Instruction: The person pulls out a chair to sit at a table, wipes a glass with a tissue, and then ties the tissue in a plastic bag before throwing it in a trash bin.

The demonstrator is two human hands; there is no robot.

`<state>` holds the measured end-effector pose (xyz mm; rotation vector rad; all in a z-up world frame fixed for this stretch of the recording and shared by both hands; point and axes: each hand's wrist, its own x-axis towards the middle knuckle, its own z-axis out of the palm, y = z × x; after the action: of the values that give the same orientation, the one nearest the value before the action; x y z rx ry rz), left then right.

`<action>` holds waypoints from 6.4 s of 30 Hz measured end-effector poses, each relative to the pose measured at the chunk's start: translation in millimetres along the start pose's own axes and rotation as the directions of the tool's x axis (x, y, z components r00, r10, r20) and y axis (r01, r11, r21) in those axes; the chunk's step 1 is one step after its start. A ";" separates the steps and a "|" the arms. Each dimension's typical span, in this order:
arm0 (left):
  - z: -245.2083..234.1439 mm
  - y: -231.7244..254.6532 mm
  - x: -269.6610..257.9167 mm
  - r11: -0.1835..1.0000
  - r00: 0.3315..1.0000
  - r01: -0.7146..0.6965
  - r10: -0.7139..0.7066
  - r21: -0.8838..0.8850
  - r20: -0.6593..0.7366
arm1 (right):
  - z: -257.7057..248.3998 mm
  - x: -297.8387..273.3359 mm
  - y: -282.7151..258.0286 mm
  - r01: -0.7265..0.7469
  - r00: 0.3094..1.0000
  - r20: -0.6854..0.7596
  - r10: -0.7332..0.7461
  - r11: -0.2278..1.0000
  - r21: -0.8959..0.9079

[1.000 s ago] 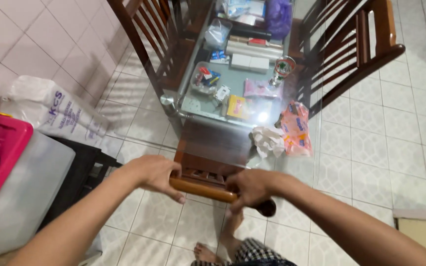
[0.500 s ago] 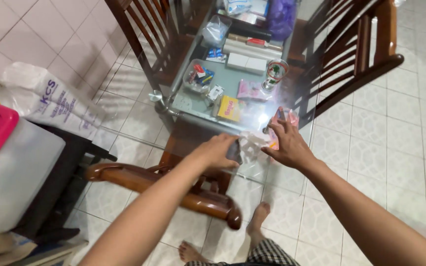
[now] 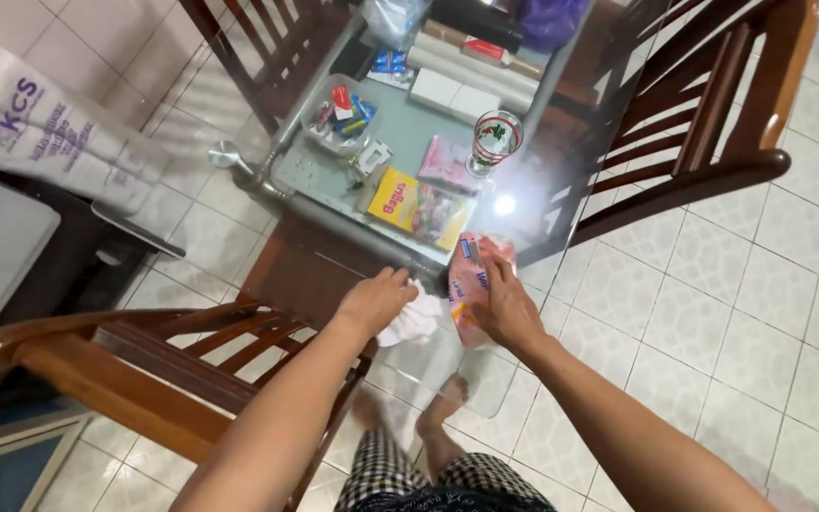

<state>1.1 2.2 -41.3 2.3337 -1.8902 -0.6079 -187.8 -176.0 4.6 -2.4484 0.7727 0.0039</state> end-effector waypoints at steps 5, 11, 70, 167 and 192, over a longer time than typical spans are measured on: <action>-12.8 -35.2 -2.9 0.943 0.962 0.192 -0.235 -0.271 -0.138 | 6.9 38.3 -9.9 0.139 0.990 -0.018 -0.138 0.985 0.098; -68.9 -79.6 -13.9 0.742 0.831 0.336 -0.524 -0.581 -0.189 | -1.6 85.7 -25.9 0.248 0.963 -0.164 -0.212 0.937 0.245; -154.3 -3.6 109.4 0.495 0.762 0.052 -0.581 -0.867 -0.286 | -116.3 120.3 -29.7 0.029 0.992 -0.100 0.071 0.660 0.751; -141.0 -251.6 -201.7 0.578 0.648 0.319 -0.711 -0.751 -0.273 | 110.7 184.9 -261.4 0.386 0.907 -0.337 -0.254 0.823 0.418; -171.9 -468.9 -40.6 0.739 0.981 0.131 -0.192 -0.660 -0.020 | 146.4 323.7 -299.2 -0.147 0.663 -0.611 0.433 0.876 0.460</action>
<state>487.4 120.2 -15.4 1.9983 -1.1532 -0.9794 263.7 -69.4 -17.4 -1.8847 1.3514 -0.9273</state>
